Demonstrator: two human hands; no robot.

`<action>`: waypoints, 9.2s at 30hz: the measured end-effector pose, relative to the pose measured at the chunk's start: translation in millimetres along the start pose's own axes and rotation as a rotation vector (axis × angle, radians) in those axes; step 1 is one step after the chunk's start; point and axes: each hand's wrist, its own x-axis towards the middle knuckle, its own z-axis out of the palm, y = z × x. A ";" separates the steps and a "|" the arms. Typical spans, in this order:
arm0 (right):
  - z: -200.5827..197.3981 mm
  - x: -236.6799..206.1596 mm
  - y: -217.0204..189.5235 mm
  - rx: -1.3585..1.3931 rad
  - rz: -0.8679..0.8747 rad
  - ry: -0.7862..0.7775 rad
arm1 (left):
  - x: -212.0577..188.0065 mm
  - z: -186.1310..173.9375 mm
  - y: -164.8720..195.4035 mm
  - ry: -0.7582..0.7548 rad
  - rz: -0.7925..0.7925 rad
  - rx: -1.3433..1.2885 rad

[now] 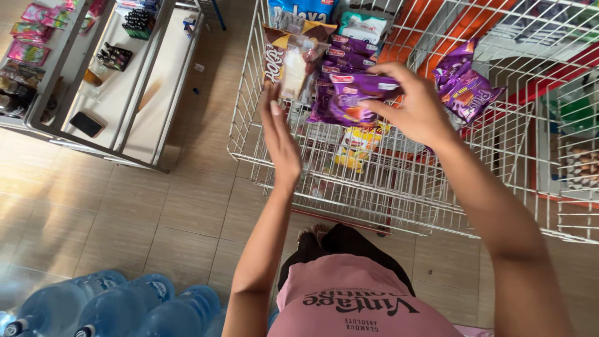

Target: The person repeatedly picks snack bags from a cardboard box on the floor and places them into a wire shopping cart, arranging them in neat rows. The person handles purple, red, and green snack bags, stacking them vertically in the cart.

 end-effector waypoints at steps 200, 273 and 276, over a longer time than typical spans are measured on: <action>-67.4 -186.0 52.5 0.388 0.543 0.403 | -97.4 159.5 -28.8 -0.529 -0.476 -0.104; 27.8 -44.9 -80.0 0.408 0.067 -0.010 | -28.1 -5.7 67.4 -0.273 -0.095 -0.124; 23.6 -46.3 -64.4 0.704 0.197 0.082 | -25.3 1.7 61.7 -0.254 -0.160 -0.397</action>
